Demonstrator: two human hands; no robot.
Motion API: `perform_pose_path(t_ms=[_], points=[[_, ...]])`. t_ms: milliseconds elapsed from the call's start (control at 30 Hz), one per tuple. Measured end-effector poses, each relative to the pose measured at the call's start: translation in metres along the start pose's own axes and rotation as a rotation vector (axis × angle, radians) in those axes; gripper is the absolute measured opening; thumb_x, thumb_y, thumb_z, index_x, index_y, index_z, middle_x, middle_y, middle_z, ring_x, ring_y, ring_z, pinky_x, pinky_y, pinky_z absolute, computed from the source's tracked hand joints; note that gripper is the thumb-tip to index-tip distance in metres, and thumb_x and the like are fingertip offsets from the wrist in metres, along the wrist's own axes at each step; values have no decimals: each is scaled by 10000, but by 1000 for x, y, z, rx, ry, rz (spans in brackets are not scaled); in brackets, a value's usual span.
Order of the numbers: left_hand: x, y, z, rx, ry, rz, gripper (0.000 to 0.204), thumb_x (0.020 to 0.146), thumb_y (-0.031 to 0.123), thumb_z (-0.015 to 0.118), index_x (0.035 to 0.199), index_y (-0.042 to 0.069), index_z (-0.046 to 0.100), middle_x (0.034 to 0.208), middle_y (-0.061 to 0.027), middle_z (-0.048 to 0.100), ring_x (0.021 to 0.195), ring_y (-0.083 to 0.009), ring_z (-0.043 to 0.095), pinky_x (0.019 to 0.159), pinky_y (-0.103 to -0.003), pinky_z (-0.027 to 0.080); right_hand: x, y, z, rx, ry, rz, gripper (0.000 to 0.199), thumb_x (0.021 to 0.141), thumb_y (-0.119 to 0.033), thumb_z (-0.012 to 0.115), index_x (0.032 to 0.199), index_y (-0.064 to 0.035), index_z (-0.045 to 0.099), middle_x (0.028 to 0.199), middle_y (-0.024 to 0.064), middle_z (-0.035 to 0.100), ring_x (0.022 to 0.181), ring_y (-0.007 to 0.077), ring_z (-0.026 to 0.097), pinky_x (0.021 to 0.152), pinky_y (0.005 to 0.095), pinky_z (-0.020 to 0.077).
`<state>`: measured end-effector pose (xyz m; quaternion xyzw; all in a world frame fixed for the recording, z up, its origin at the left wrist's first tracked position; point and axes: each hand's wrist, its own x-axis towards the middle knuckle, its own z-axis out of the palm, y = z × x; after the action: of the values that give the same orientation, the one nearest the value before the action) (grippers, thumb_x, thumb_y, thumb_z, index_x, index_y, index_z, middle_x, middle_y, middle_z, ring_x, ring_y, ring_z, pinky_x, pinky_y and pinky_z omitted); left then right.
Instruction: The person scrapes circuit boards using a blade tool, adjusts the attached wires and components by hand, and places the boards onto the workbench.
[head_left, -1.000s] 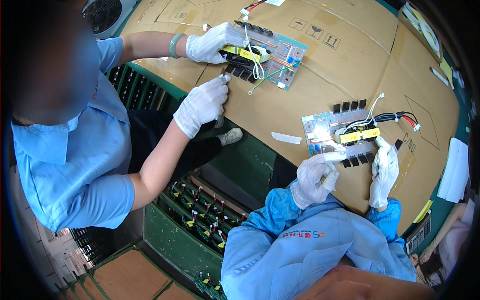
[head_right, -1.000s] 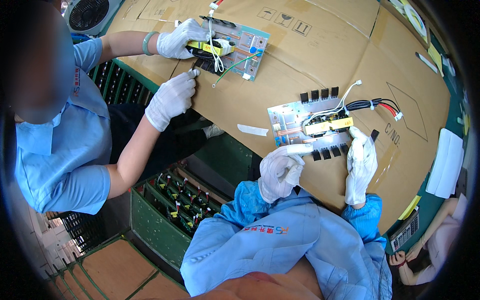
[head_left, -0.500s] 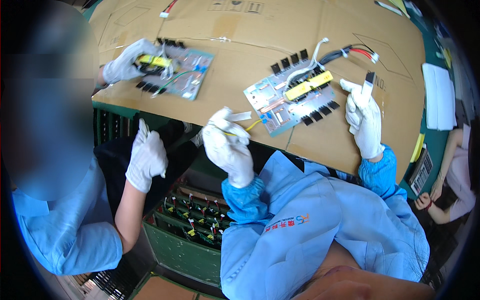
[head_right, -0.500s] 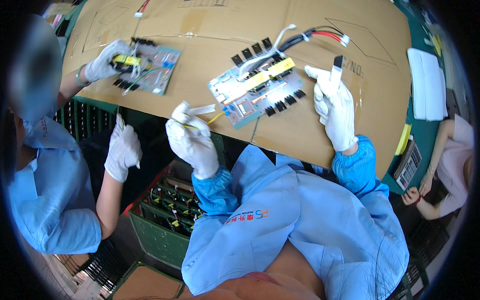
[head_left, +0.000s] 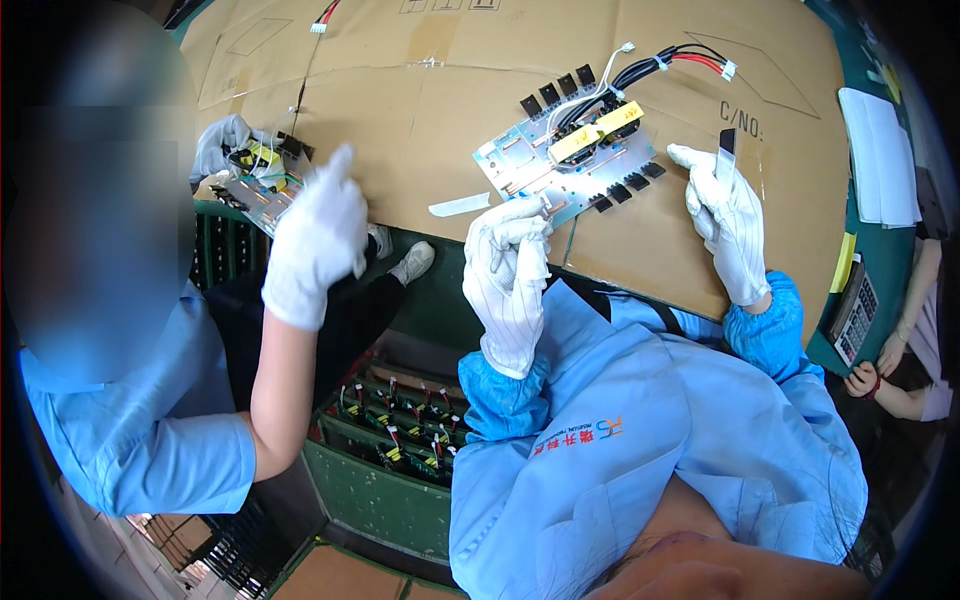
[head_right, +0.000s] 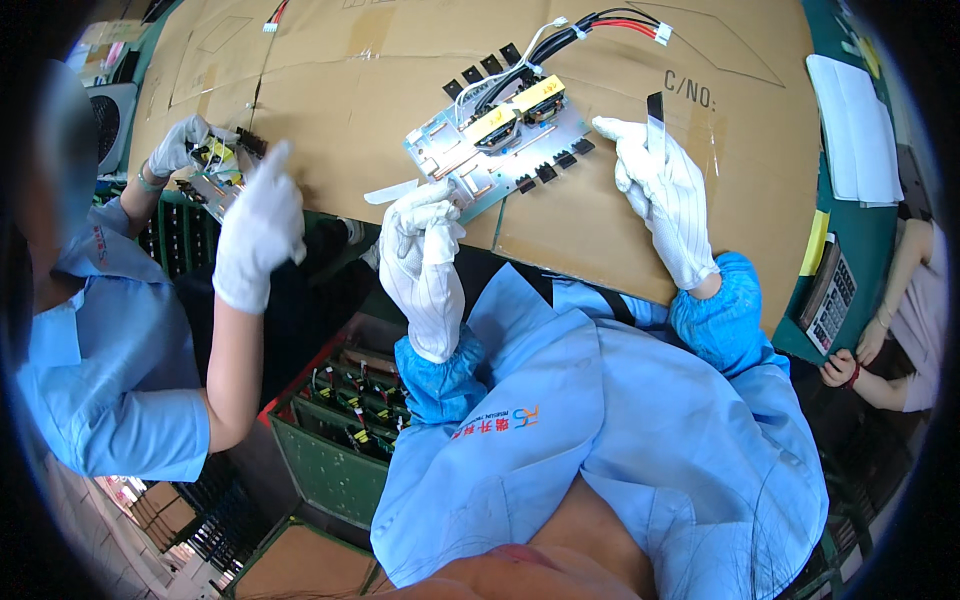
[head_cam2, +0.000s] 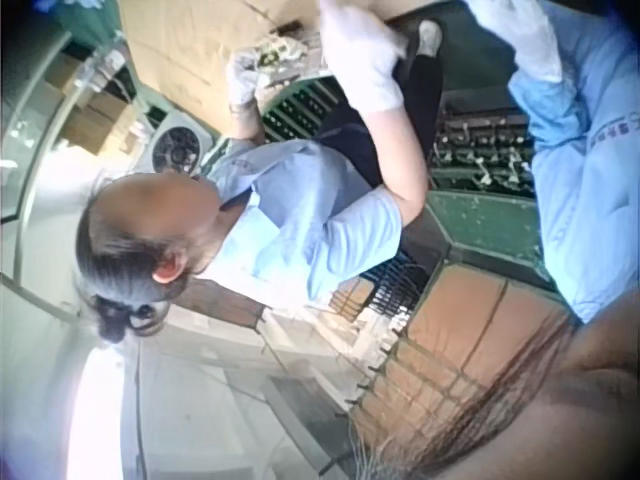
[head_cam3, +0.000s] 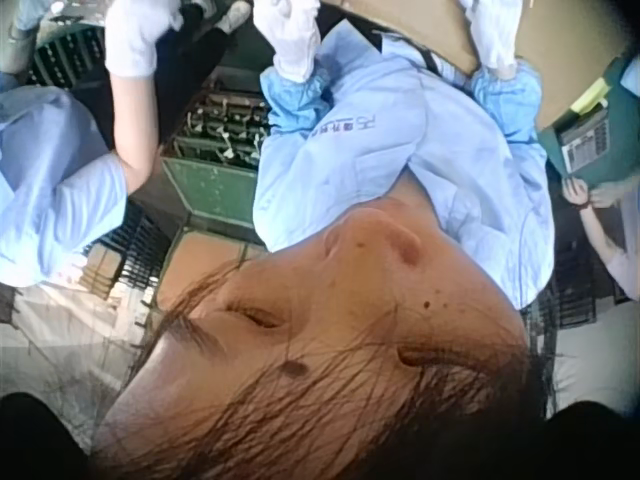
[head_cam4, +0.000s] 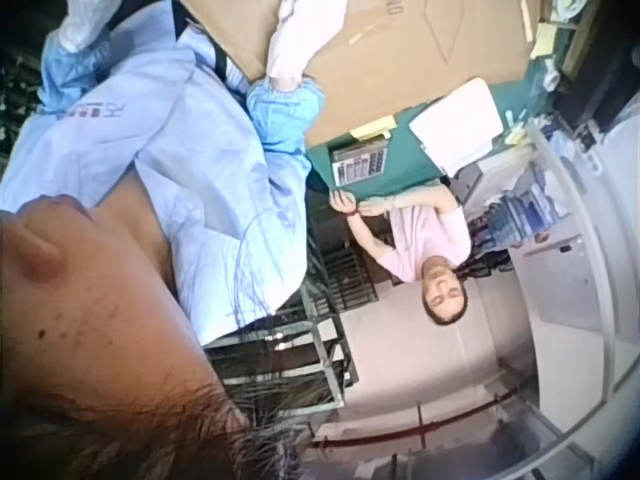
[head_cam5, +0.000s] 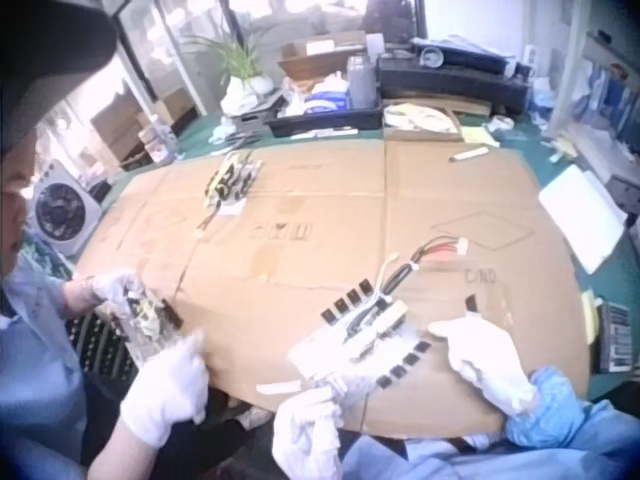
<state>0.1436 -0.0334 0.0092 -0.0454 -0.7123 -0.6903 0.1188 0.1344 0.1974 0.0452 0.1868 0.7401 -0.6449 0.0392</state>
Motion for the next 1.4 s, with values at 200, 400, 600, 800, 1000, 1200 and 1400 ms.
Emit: perform_pose_path(t_ms=[200,400,600,800,1000,1200,1400], points=[[0,7,-1,-213,22,-243,127,945,78,563,972,-22,635,1029,-91,628,728,-67,544,652,-200,399,-1,7,1,46,-56,-15,414,995,-338,511,1246,-30,630,719,-65,438,547,6,278,475,178,206],[6,-3,16,472,-10,363,153,881,20,645,1030,16,612,1079,-126,631,1022,-232,611,911,-348,485,-9,-4,8,-32,-128,-43,416,998,-347,487,1193,-24,663,715,-42,492,532,24,316,473,201,251],[-1,-18,27,601,-54,494,192,824,2,676,1000,63,630,1137,-136,631,1056,-287,608,904,-385,499,-9,-4,29,-204,-411,-230,382,984,-342,502,1107,-35,694,741,32,613,489,52,424,485,220,363],[2,-19,26,552,-76,468,167,843,38,647,1008,63,635,1125,-124,641,1050,-281,613,899,-386,501,-7,1,31,-285,-417,-137,308,915,-218,546,1170,-74,643,872,63,627,651,185,515,585,301,426],[5,-15,21,449,-109,407,114,860,42,609,970,39,637,1083,-129,649,992,-272,627,868,-375,504,-4,15,28,-364,-362,-256,318,923,-233,581,1186,-65,641,944,83,633,748,186,538,643,309,447],[11,2,13,0,-141,-88,109,912,22,547,960,-41,624,899,-93,635,762,-150,593,693,-284,496,5,29,36,-646,-200,-991,322,869,-163,673,1181,-95,635,1201,139,632,1034,292,643,805,397,531],[16,-6,2,-300,-94,-355,242,961,142,507,849,-40,622,847,-63,618,700,-91,515,621,-233,395,0,-6,37,-305,-271,-281,378,1001,-308,492,1185,-27,667,746,-1,619,513,36,411,488,213,336]])
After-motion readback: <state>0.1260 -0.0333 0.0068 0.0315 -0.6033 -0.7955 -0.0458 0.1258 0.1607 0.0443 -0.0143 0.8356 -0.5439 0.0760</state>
